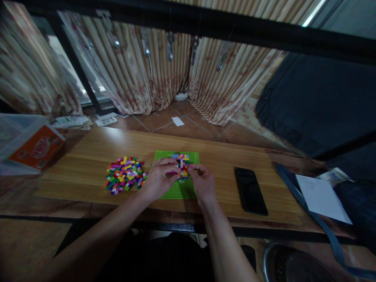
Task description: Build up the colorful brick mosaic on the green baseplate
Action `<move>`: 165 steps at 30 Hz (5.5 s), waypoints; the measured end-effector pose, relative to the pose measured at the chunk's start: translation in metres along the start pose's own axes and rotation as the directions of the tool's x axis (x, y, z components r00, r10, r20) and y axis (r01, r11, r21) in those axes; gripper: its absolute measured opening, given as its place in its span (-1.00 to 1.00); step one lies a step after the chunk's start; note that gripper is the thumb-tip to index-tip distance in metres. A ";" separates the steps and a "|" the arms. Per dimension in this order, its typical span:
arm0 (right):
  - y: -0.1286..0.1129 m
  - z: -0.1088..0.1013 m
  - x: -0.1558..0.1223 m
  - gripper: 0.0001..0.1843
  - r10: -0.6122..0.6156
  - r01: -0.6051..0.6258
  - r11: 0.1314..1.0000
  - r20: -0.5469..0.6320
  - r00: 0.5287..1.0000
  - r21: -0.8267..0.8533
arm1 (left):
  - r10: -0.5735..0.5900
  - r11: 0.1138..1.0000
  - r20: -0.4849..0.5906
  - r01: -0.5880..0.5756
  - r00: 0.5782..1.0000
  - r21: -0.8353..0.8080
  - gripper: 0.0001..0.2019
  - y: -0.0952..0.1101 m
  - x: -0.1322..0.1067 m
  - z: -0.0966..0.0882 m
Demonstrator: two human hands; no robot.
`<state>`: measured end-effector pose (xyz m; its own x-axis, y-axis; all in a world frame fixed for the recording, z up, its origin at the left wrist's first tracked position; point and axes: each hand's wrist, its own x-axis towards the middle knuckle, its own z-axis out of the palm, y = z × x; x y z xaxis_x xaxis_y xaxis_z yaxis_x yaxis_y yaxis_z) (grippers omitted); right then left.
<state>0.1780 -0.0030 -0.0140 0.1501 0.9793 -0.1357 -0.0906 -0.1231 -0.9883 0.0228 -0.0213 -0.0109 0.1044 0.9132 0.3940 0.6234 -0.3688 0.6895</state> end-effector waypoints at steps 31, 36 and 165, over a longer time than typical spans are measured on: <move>0.012 0.014 -0.004 -0.41 -0.146 0.125 0.876 -0.009 0.989 -0.466 | 0.063 0.974 0.007 -0.063 0.998 0.220 -0.73 -0.001 -0.001 0.009; 0.016 0.013 -0.005 -0.40 -0.179 0.158 0.863 0.003 0.984 -0.480 | 0.061 0.971 0.043 -0.070 0.997 0.231 -0.70 0.002 -0.003 0.007; 0.007 0.007 0.000 -0.60 -0.233 0.203 0.914 -0.047 0.971 -0.351 | -0.313 0.939 0.180 0.275 0.933 0.208 -0.83 -0.045 0.013 -0.060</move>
<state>0.1703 -0.0027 -0.0201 0.2135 0.9723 0.0956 0.2934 0.0295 -0.9555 -0.0499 -0.0029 -0.0002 0.0416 0.9982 0.0426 0.7753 -0.0592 0.6288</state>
